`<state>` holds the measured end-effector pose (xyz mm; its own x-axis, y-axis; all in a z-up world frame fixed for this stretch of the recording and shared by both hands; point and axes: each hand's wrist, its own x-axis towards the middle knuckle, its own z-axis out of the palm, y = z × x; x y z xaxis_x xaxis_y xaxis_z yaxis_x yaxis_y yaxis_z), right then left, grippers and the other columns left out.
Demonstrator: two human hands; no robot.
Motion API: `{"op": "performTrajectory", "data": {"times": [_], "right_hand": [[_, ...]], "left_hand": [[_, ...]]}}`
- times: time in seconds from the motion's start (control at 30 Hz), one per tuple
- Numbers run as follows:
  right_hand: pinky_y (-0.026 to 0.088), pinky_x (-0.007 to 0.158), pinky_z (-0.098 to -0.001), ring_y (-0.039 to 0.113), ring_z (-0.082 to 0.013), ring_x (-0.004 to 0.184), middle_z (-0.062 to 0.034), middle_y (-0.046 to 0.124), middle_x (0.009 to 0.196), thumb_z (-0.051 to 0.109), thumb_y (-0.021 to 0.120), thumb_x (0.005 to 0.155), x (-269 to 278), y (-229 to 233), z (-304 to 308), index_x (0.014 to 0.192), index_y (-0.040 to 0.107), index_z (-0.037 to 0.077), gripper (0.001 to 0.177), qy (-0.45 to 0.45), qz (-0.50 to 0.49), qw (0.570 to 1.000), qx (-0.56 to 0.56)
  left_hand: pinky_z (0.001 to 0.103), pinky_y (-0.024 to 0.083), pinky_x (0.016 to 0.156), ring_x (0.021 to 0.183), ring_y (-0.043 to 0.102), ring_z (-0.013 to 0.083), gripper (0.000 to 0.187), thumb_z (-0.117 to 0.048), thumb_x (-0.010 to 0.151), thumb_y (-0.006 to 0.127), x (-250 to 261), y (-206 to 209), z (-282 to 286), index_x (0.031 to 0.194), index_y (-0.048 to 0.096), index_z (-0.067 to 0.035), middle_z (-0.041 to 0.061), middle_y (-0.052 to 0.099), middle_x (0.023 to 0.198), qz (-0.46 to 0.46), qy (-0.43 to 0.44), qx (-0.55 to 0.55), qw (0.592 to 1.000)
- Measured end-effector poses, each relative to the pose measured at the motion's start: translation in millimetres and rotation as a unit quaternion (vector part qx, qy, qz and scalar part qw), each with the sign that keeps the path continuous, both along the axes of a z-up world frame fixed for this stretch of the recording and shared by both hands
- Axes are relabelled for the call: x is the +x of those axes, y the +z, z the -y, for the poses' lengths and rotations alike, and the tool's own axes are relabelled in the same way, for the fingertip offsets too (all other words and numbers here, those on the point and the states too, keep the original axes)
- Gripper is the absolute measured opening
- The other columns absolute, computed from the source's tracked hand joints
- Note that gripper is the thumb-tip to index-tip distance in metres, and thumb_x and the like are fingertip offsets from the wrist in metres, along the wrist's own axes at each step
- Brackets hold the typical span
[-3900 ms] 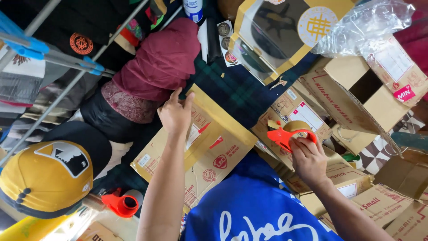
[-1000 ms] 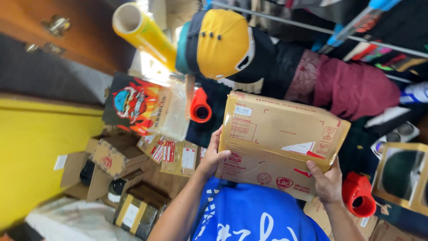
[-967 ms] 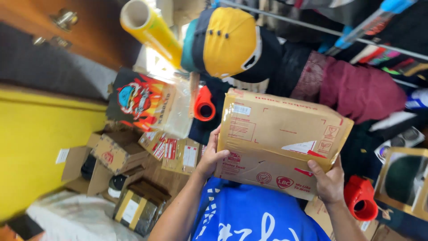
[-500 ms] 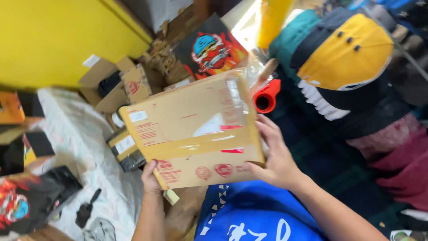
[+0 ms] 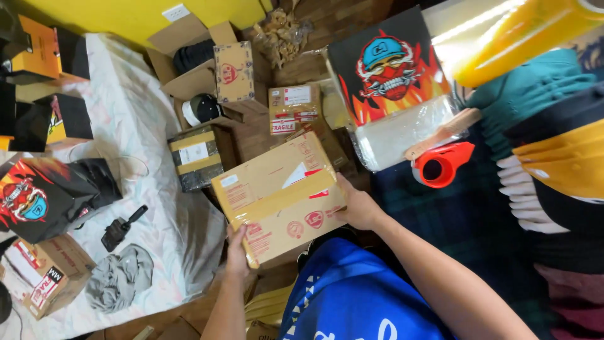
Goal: The person packs small boxes with graphic designs into larger cardboard shipping boxes. They use a handheld tape dispenser to seal the flaps of the shipping boxes and then move the completed packages aside.
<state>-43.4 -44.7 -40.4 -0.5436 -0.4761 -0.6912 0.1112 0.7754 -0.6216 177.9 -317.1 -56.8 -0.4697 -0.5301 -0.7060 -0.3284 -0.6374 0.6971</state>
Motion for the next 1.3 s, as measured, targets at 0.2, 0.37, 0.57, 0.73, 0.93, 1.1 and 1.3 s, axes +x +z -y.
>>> {"op": "performTrajectory", "data": {"times": [0.2,0.37,0.57,0.73,0.93,1.1,1.3], "right_hand": [[0.042,0.117,-0.0556,0.046,-0.052,0.137,-0.0318,0.033,0.157,0.015,0.076,0.079,-24.8,-19.9,17.5,0.164,0.009,0.004,0.109,-0.06,-0.036,0.997,0.017],[0.039,0.119,-0.0563,0.04,-0.0502,0.142,-0.0254,0.027,0.162,0.019,0.066,0.083,-45.2,-33.3,27.1,0.165,0.007,0.01,0.102,-0.075,-0.035,0.996,0.041],[0.034,0.117,-0.0614,0.034,-0.0484,0.146,-0.019,0.02,0.165,0.034,0.071,0.082,-37.1,-41.5,30.7,0.165,0.01,0.014,0.105,0.069,-0.085,0.98,0.165],[0.04,0.114,-0.0551,0.036,-0.0431,0.147,-0.0157,0.025,0.166,0.03,0.064,0.085,21.1,-95.3,-16.2,0.162,0.031,0.02,0.085,0.219,-0.027,0.962,0.159],[0.043,0.113,-0.0409,0.05,-0.0351,0.136,-0.0146,0.043,0.156,0.014,0.059,0.079,71.9,-71.8,-77.7,0.154,0.041,0.011,0.077,0.172,0.019,0.983,0.062],[0.041,0.114,-0.0339,0.052,-0.026,0.139,-0.0075,0.052,0.153,0.026,0.072,0.086,81.2,-24.2,-121.5,0.152,0.045,0.018,0.072,-0.032,0.042,0.998,0.043],[0.04,0.114,-0.0369,0.053,-0.0282,0.137,-0.0113,0.055,0.149,0.024,0.068,0.085,120.5,-19.4,-158.0,0.149,0.049,0.013,0.068,-0.233,-0.062,0.97,0.037]], "left_hand": [[0.046,0.056,0.094,0.1,0.068,0.0263,0.05,-0.04,0.093,0.075,-61.1,-30.8,-2.9,0.128,0.061,-0.007,0.013,0.069,0.109,0.053,-0.034,-0.012,0.998],[0.054,0.044,0.111,0.124,0.06,0.0373,0.071,-0.05,0.091,0.076,-89.1,-51.1,9.8,0.141,0.056,-0.003,0.021,0.064,0.13,0.08,-0.094,-0.031,0.992],[0.064,0.008,0.122,0.158,0.006,0.032,0.103,-0.081,0.092,0.056,-66.1,-144.9,43.8,0.166,-0.002,-0.037,0.005,0.006,0.173,0.223,-0.325,-0.047,0.918],[0.047,0.022,0.127,0.156,0.025,0.0209,0.094,-0.083,0.092,0.053,-45.5,-129.8,3.8,0.166,0.02,-0.035,-0.002,0.028,0.17,0.326,-0.544,-0.086,0.768],[0.04,0.05,0.097,0.112,0.065,0.0271,0.038,-0.02,0.097,0.053,-46.3,-75.7,-41.7,0.132,0.067,-0.018,0.013,0.068,0.127,0.333,-0.756,-0.101,0.554],[0.03,0.045,0.111,0.134,0.058,0.0252,0.071,-0.053,0.084,0.066,-85.8,-87.7,-45.9,0.15,0.054,-0.03,0.008,0.058,0.149,0.282,-0.78,-0.143,0.539],[0.042,0.046,0.113,0.14,0.052,0.0326,0.077,-0.055,0.092,0.064,-191.5,-90.4,-72.9,0.156,0.039,-0.02,0.011,0.046,0.157,0.173,-0.892,-0.323,0.263]]}}
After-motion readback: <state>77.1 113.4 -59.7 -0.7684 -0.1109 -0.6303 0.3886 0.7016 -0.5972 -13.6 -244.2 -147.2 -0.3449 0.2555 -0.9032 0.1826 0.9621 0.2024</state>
